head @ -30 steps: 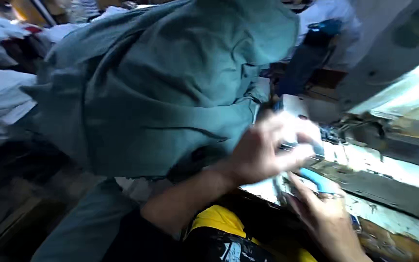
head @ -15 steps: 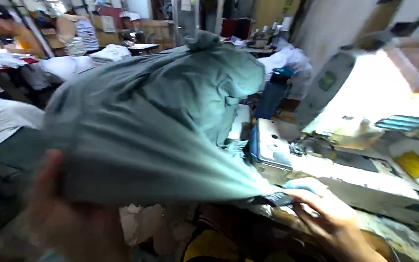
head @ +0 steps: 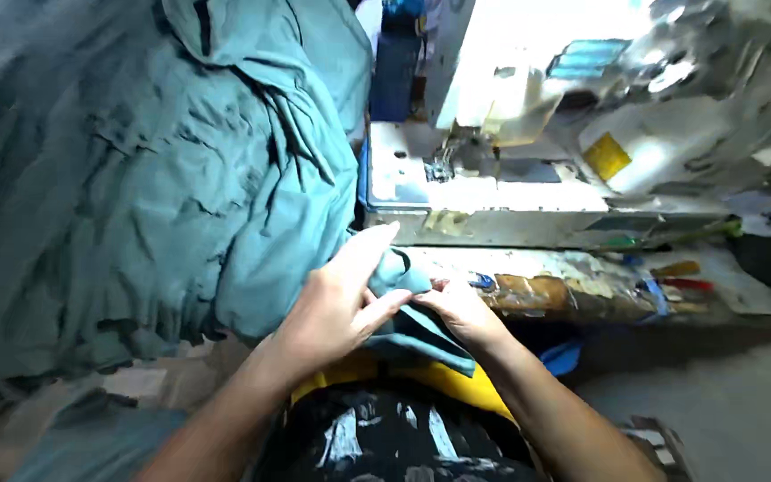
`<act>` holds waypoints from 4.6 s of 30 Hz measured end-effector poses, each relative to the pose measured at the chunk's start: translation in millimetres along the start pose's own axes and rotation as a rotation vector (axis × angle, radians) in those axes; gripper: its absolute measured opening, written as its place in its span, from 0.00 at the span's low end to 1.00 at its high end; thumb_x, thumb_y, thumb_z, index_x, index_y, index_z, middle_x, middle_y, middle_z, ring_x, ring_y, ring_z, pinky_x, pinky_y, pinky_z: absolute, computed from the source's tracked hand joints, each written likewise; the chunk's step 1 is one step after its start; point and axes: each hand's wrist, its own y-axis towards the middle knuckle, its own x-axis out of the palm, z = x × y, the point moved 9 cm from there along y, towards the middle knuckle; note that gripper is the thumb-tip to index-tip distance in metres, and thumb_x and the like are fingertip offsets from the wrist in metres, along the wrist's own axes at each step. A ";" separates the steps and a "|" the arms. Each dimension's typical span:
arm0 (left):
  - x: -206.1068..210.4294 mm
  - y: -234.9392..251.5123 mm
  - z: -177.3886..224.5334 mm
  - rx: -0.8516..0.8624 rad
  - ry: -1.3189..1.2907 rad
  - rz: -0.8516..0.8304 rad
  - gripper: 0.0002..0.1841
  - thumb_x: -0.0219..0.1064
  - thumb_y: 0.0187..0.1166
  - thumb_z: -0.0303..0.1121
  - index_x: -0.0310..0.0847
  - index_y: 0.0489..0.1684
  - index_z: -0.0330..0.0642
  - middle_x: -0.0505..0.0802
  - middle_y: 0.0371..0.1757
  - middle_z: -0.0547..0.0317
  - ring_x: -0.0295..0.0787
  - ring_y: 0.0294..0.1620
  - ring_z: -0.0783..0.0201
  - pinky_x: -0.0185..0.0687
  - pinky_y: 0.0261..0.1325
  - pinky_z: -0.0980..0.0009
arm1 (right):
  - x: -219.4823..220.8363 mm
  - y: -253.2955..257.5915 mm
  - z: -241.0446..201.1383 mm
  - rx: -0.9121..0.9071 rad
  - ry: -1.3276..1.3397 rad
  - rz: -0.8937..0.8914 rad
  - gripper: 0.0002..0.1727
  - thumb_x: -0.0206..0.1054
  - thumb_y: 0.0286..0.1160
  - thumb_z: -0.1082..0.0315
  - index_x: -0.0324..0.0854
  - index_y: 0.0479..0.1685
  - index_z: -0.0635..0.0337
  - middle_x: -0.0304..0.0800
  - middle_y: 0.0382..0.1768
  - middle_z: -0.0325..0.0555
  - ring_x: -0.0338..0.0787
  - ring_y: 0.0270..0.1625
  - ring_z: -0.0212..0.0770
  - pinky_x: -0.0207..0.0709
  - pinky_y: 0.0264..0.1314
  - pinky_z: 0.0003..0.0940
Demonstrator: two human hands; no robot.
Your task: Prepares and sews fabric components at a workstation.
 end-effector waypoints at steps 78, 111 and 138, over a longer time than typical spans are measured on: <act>-33.1 -22.9 -26.3 -0.068 -0.364 0.471 0.06 0.66 0.85 0.39 0.89 0.46 0.57 0.91 0.50 0.77 0.88 0.53 0.79 0.85 0.56 0.80 | -14.6 -66.4 -78.0 -0.712 -0.897 0.265 0.10 0.65 0.86 0.57 0.90 0.48 0.49 0.89 0.47 0.40 0.86 0.55 0.26 0.77 0.64 0.23; -16.6 122.2 17.5 0.472 0.408 0.111 0.09 0.65 0.78 0.34 0.92 0.34 0.45 0.95 0.44 0.58 0.87 0.60 0.56 0.68 0.71 0.51 | 31.1 11.1 -6.0 -0.296 -0.673 -0.189 0.17 0.70 0.78 0.55 0.92 0.50 0.60 0.95 0.41 0.49 0.93 0.45 0.42 0.86 0.50 0.41; -78.1 114.6 43.0 0.544 0.313 0.478 0.04 0.70 0.73 0.24 0.88 0.34 0.32 0.93 0.45 0.46 0.88 0.57 0.56 0.78 0.65 0.64 | 97.0 50.9 -20.0 -0.777 -0.902 -0.220 0.12 0.66 0.81 0.64 0.92 0.55 0.56 0.94 0.50 0.52 0.93 0.57 0.50 0.85 0.61 0.46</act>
